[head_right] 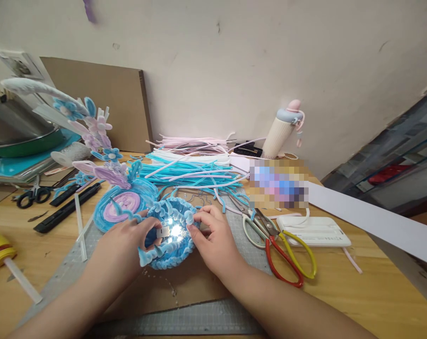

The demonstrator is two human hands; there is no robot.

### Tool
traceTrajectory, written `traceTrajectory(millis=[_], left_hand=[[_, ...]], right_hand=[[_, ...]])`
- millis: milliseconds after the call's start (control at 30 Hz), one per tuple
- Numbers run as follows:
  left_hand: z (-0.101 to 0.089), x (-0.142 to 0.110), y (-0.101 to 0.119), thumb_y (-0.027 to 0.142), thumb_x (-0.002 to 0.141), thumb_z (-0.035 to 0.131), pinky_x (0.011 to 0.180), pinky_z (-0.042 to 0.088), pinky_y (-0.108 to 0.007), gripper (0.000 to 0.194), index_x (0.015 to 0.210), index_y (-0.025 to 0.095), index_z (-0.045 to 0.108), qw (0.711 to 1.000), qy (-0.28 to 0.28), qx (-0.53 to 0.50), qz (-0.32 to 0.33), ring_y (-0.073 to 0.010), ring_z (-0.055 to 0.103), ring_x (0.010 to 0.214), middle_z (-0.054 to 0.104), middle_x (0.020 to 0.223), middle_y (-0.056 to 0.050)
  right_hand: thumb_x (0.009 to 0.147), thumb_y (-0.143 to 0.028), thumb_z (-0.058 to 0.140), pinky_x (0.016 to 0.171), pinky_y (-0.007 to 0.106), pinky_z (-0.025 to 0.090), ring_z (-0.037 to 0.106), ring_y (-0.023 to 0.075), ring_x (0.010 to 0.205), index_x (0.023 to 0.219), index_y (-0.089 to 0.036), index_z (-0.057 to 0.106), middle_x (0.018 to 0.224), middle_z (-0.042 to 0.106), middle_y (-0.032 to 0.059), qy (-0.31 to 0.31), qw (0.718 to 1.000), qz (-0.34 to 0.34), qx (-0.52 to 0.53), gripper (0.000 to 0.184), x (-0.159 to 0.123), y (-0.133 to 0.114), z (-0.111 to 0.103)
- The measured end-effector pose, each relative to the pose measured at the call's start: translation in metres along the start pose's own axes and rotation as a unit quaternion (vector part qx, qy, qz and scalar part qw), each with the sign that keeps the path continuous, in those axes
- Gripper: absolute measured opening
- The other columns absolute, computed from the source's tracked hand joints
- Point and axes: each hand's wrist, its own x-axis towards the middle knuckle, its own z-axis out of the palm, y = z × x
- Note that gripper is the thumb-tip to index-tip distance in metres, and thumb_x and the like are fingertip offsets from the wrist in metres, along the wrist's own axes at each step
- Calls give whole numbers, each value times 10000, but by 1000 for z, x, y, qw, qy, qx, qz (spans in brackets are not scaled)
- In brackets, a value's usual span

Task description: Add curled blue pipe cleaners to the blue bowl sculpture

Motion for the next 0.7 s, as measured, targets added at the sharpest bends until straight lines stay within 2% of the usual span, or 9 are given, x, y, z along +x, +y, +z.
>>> traceTrajectory(millis=[167, 267, 333, 400, 433, 567, 700], left_hand=[[0, -3, -3, 132, 806, 541, 720, 456, -353, 220, 973, 218, 655, 1000, 0, -21, 4, -285, 641, 870, 688, 941, -98], [5, -1, -7, 182, 838, 547, 751, 491, -384, 239, 1044, 239, 654, 999, 7, -39, 1, -295, 662, 878, 696, 977, -103], [8, -1, -11, 246, 875, 546, 849, 502, -410, 291, 1153, 270, 629, 998, 18, -62, 9, -306, 646, 1044, 689, 1101, -109], [8, -2, -16, 270, 886, 551, 971, 467, -432, 379, 1260, 319, 584, 995, 24, -99, 20, -296, 561, 1226, 653, 1236, -98], [8, -4, -18, 267, 886, 552, 1002, 452, -439, 418, 1296, 342, 562, 992, 20, -119, 26, -288, 540, 1254, 639, 1269, -90], [3, -11, -31, 273, 893, 535, 978, 472, -458, 414, 1291, 382, 580, 989, -11, -147, 25, -290, 606, 1148, 632, 1241, -80], [7, -18, -38, 276, 910, 472, 921, 494, -463, 317, 1139, 306, 689, 991, 46, -115, 54, -283, 621, 1044, 602, 1145, -95]], right_hand=[[860, -389, 595, 581, 247, 514, 543, 217, 930, 857, -197, 675, 1030, 502, 95, -1, 1000, 4, 2, 208, 0, 0, 0], [862, -382, 591, 568, 242, 508, 543, 207, 903, 848, -195, 662, 1017, 497, 90, -4, 1000, 4, 3, 200, 0, -1, -1], [865, -377, 588, 560, 239, 504, 545, 199, 878, 842, -197, 655, 998, 497, 83, -5, 1000, 3, 1, 193, 1, -2, -1], [867, -373, 583, 560, 238, 501, 546, 192, 861, 835, -199, 651, 985, 497, 76, -4, 1000, 3, -2, 190, 2, -2, -1], [868, -372, 581, 562, 237, 500, 547, 190, 860, 832, -198, 650, 982, 498, 75, -4, 1000, 3, -4, 190, 2, -2, -1], [866, -365, 579, 580, 239, 498, 548, 193, 881, 828, -191, 650, 982, 501, 77, -2, 1000, 0, -5, 192, 3, 0, -1], [869, -358, 577, 597, 243, 499, 554, 194, 897, 861, -185, 668, 997, 510, 81, -4, 1000, -2, -11, 195, 3, 1, -1]])
